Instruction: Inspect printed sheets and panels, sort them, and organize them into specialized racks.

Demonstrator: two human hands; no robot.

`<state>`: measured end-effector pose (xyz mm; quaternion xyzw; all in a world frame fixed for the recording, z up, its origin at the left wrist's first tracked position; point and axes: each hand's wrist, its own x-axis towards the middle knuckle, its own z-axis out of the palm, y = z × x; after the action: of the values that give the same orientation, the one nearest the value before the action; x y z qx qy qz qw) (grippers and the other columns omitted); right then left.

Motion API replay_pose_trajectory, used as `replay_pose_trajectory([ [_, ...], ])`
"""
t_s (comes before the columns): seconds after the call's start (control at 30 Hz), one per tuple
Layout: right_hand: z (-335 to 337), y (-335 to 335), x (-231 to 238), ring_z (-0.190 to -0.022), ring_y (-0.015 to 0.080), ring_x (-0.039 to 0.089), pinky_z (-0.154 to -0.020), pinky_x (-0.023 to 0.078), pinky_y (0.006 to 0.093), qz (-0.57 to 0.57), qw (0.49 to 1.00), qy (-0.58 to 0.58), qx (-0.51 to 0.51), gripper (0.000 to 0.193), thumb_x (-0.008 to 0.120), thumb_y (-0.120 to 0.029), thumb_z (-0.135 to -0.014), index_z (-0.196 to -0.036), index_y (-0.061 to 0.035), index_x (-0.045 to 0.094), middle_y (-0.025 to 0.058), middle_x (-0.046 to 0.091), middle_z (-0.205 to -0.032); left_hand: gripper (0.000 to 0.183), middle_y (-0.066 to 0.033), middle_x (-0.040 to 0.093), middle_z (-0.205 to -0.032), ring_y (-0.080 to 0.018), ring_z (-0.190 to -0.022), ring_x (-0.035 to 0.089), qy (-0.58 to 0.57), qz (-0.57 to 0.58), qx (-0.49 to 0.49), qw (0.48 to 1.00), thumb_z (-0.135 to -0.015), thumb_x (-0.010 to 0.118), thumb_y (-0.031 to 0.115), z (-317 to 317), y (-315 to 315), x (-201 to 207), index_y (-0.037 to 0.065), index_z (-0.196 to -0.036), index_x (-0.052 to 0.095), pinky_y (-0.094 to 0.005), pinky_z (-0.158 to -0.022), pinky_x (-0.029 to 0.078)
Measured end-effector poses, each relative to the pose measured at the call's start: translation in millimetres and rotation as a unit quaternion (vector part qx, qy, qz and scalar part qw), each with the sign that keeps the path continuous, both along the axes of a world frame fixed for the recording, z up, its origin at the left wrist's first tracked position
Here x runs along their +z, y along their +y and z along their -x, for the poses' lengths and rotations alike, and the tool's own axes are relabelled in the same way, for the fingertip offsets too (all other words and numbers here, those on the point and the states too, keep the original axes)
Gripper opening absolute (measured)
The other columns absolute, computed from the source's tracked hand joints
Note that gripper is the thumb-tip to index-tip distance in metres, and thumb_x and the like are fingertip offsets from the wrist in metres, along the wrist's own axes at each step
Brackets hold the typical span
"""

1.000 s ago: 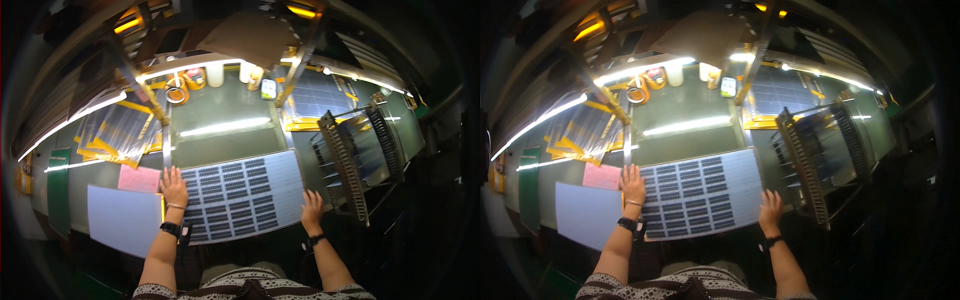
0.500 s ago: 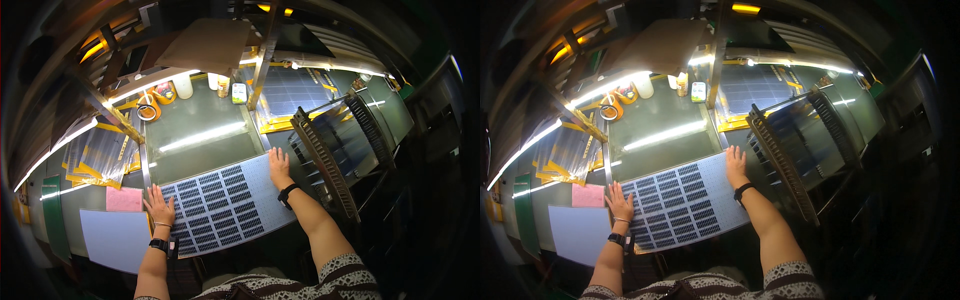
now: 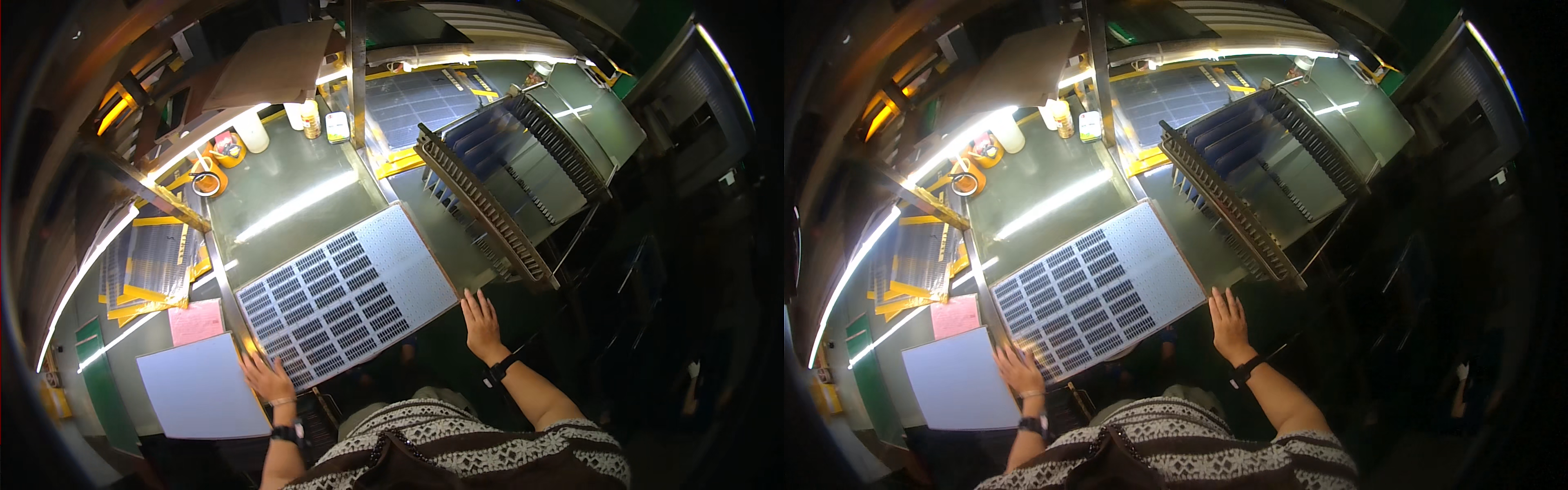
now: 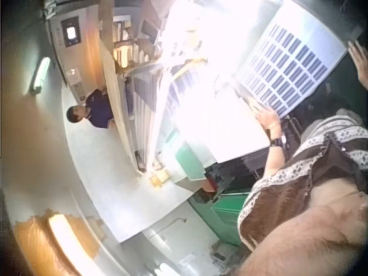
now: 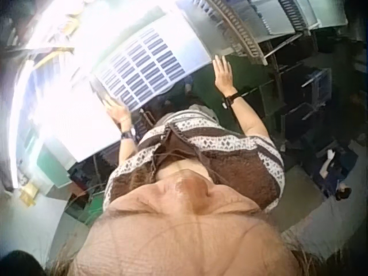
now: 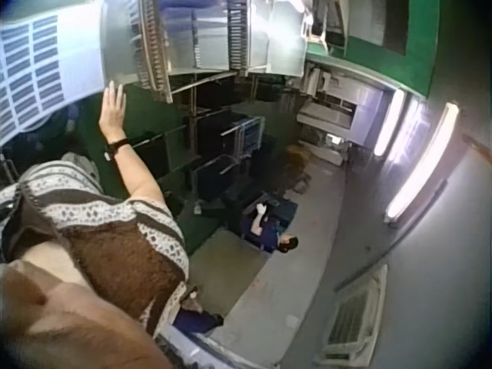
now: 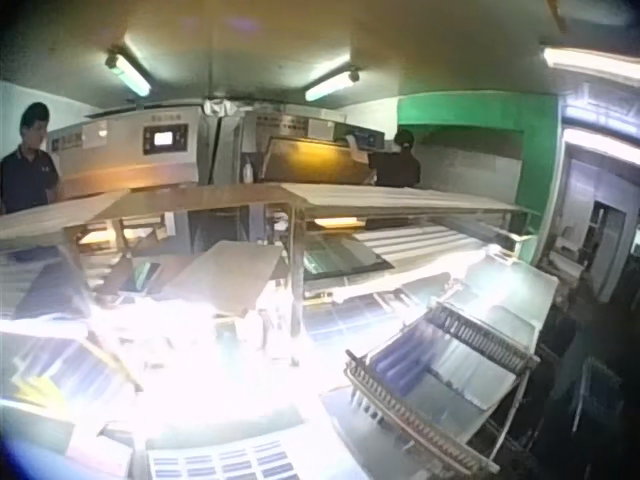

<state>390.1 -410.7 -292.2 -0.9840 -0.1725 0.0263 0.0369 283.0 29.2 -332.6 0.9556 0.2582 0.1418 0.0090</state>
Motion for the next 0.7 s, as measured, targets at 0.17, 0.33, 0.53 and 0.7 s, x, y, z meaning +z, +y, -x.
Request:
replay_pose_trajectory([
  [0.17, -24, 26, 15, -0.126, 0.0328, 0.021, -0.103, 0.02, 0.0435, -0.127, 0.989, 0.018, 0.079, 0.065, 0.063, -0.011, -0.069, -0.127, -0.0044, 0.035, 0.0128, 0.025, -0.136, 0.047, -0.0115, 0.052, -0.068, -0.0306, -0.071, 0.054, 0.06, 0.256, 0.286, 0.921, -0.07, 0.065, 0.047, 48, -32, 7, 0.002, -0.081, 0.054, -0.0422, -0.062, 0.041],
  [0.33, -35, 34, -11, -0.126, 0.0298, 0.023, -0.104, 0.02, 0.042, -0.108, 0.981, 0.017, 0.161, 0.069, 0.068, -0.017, -0.064, -0.126, -0.0173, 0.039, 0.0107, 0.028, -0.136, 0.044, -0.0077, 0.056, -0.058, -0.0156, -0.044, 0.053, -0.124, 0.635, 0.448, 0.617, -0.078, 0.059, 0.043, 61, -10, -45, 0.0, -0.075, 0.055, -0.0244, -0.034, 0.034],
  [0.53, -30, 26, -34, -0.123, 0.0275, 0.029, -0.102, 0.022, 0.0429, -0.117, 0.98, -0.059, 0.147, 0.055, 0.053, -0.004, -0.066, -0.119, -0.0167, 0.049, 0.0086, 0.036, -0.131, 0.04, -0.0068, 0.058, -0.067, -0.0172, -0.06, 0.058, -0.144, 0.699, 0.393, 0.58, -0.08, 0.057, 0.042, 60, -19, -38, 0.003, -0.085, 0.055, -0.025, -0.047, 0.045],
  [0.7, -25, 27, -15, -0.121, 0.0289, 0.03, -0.102, 0.021, 0.0456, -0.075, 0.985, -0.038, 0.152, 0.056, 0.052, -0.003, -0.065, -0.12, -0.0164, 0.048, 0.0095, 0.036, -0.13, 0.022, -0.0082, 0.06, -0.07, -0.016, -0.059, 0.059, -0.244, 0.765, 0.334, 0.493, -0.085, 0.054, 0.022, 74, -32, -35, 0.0, -0.084, 0.056, -0.024, -0.049, 0.047],
])
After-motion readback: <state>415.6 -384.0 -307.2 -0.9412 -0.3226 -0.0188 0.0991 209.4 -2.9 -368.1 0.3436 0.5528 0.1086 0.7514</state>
